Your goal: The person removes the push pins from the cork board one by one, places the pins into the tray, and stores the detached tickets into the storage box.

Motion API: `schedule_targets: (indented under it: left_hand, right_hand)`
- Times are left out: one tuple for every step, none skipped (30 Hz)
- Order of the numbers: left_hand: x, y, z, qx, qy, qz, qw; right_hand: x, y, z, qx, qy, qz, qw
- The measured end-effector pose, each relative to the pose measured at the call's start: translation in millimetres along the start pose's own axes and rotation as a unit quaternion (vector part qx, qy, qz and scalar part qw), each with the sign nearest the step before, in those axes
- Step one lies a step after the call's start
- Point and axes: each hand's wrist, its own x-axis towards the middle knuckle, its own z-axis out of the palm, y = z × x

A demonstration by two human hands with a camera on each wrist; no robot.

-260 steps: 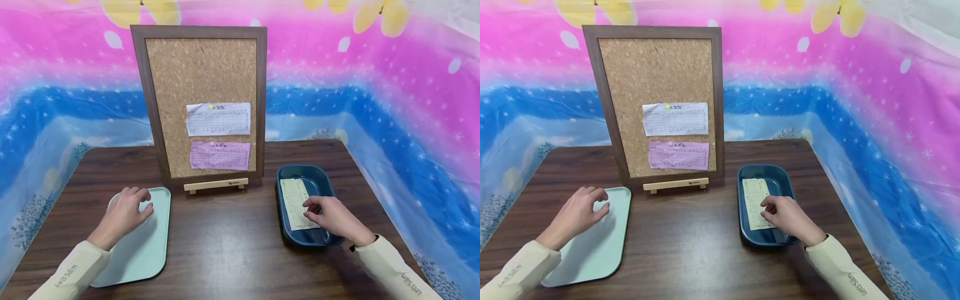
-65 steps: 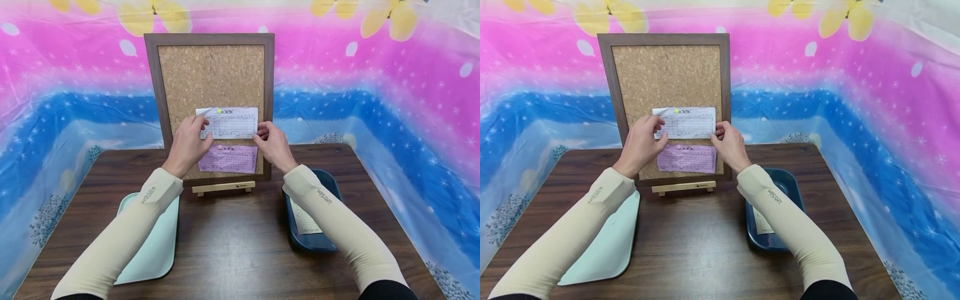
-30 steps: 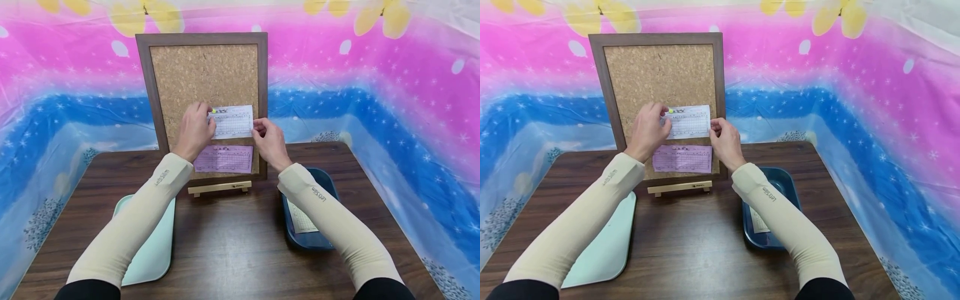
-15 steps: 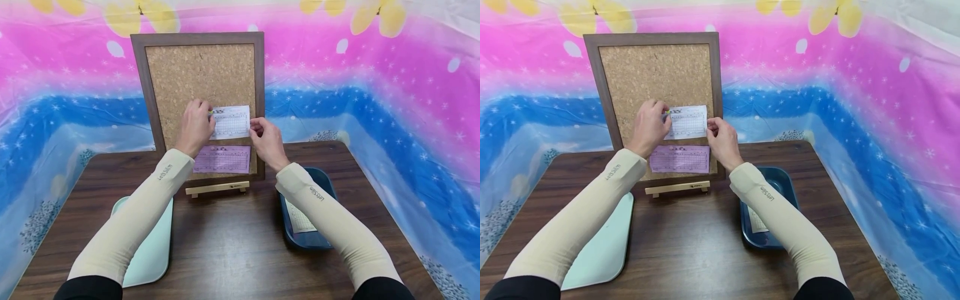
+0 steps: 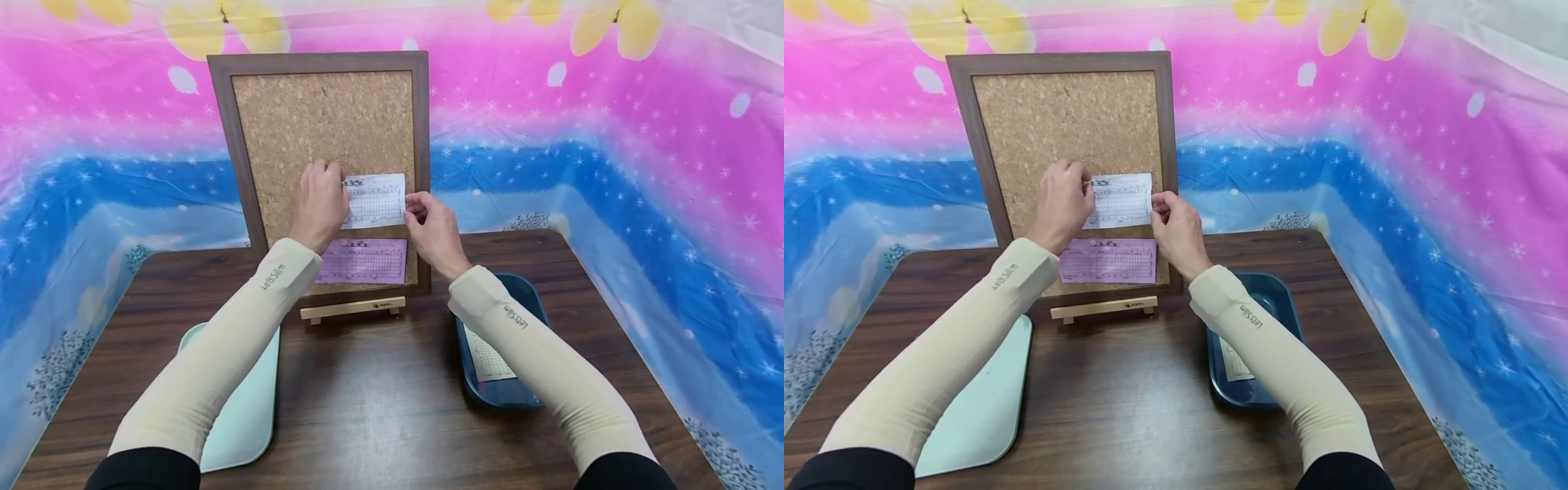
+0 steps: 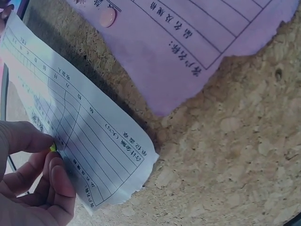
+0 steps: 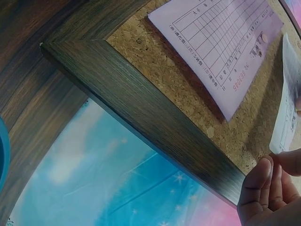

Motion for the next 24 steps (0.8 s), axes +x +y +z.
schedule_targets:
  left_hand:
    - [0.5, 0.2, -0.4, 0.001, 0.000, -0.002, 1.0000]
    - [1.0, 0.3, -0.6, 0.002, -0.002, -0.004, 1.0000]
    - [1.4, 0.5, -0.8, 0.001, -0.003, -0.004, 1.0000]
    - [1.7, 0.7, -0.9, 0.001, -0.004, -0.004, 1.0000]
    - [1.9, 0.9, -1.1, 0.002, -0.006, -0.004, 1.0000]
    - [2.0, 1.3, -1.2, 0.001, -0.009, -0.004, 0.9999]
    - [2.1, 1.7, -1.4, 0.001, -0.013, -0.005, 0.9999]
    - [2.4, 2.0, -1.4, 0.001, -0.016, -0.006, 0.9998]
    - [2.5, 2.1, -1.4, 0.002, -0.020, -0.007, 0.9998]
    - [2.6, 2.2, -1.4, 0.002, -0.022, -0.008, 0.9997]
    - [2.7, 2.2, -1.5, 0.002, -0.024, -0.009, 0.9997]
    - [2.8, 2.3, -1.5, 0.002, -0.026, -0.009, 0.9996]
    - [3.0, 2.1, -1.5, 0.002, -0.026, -0.010, 0.9996]
    - [3.3, 1.8, -1.4, 0.002, -0.026, -0.009, 0.9996]
    - [3.5, 1.5, -1.2, 0.001, -0.024, -0.009, 0.9997]
    - [3.7, 1.0, -1.0, 0.000, -0.023, -0.007, 0.9997]
    - [4.2, 0.6, -0.6, -0.001, -0.022, -0.006, 0.9997]
    - [4.5, 0.0, -0.3, -0.003, -0.021, -0.005, 0.9998]
    - [4.9, -0.5, 0.0, -0.004, -0.019, -0.003, 0.9998]
    - [5.1, -1.1, 0.2, -0.006, -0.017, -0.002, 0.9998]
    - [5.3, -1.5, 0.1, -0.007, -0.016, 0.000, 0.9998]
    - [5.6, -2.0, 0.1, -0.009, -0.015, 0.002, 0.9998]
    - [5.8, -2.4, -0.1, -0.010, -0.014, 0.004, 0.9998]
    - [5.9, -2.8, -0.5, -0.011, -0.013, 0.006, 0.9998]
  right_hand:
    - [0.2, -0.5, 0.0, 0.000, -0.001, 0.000, 1.000]
    - [0.2, -0.9, -0.1, 0.000, -0.001, 0.000, 1.000]
    - [0.3, -1.3, -0.3, 0.000, -0.002, 0.001, 1.000]
    - [0.3, -1.5, -0.5, 0.000, -0.003, 0.001, 1.000]
    - [0.2, -1.6, -0.7, 0.001, -0.004, 0.002, 1.000]
    - [0.2, -1.5, -0.9, 0.002, -0.004, 0.002, 1.000]
    - [0.1, -1.7, -1.2, 0.002, -0.005, 0.003, 1.000]
    - [0.1, -1.8, -1.5, 0.003, -0.005, 0.003, 1.000]
    - [0.1, -2.2, -1.8, 0.004, -0.005, 0.003, 1.000]
    - [0.0, -2.5, -2.0, 0.005, -0.005, 0.003, 1.000]
    - [0.0, -2.8, -2.1, 0.006, -0.005, 0.002, 1.000]
    - [0.0, -2.9, -2.2, 0.005, -0.004, 0.002, 1.000]
    - [0.0, -3.0, -2.2, 0.005, -0.005, 0.001, 1.000]
    - [0.0, -3.2, -2.3, 0.004, -0.005, 0.001, 1.000]
    - [-0.2, -3.2, -2.3, 0.003, -0.004, 0.000, 1.000]
    - [-0.3, -3.0, -2.2, 0.002, -0.004, 0.000, 1.000]
    - [-0.3, -2.9, -2.2, 0.001, -0.004, 0.001, 1.000]
    - [-0.5, -2.8, -2.3, 0.000, -0.004, 0.002, 1.000]
    - [-0.6, -2.7, -2.3, -0.001, -0.004, 0.002, 1.000]
    - [-0.7, -2.7, -2.5, -0.002, -0.004, 0.002, 1.000]
    - [-0.7, -2.7, -2.7, -0.002, -0.005, 0.003, 1.000]
    - [-0.7, -2.7, -2.9, -0.003, -0.005, 0.003, 1.000]
    - [-0.6, -2.7, -3.1, -0.003, -0.005, 0.003, 1.000]
    - [-0.6, -2.7, -3.2, -0.003, -0.005, 0.003, 1.000]
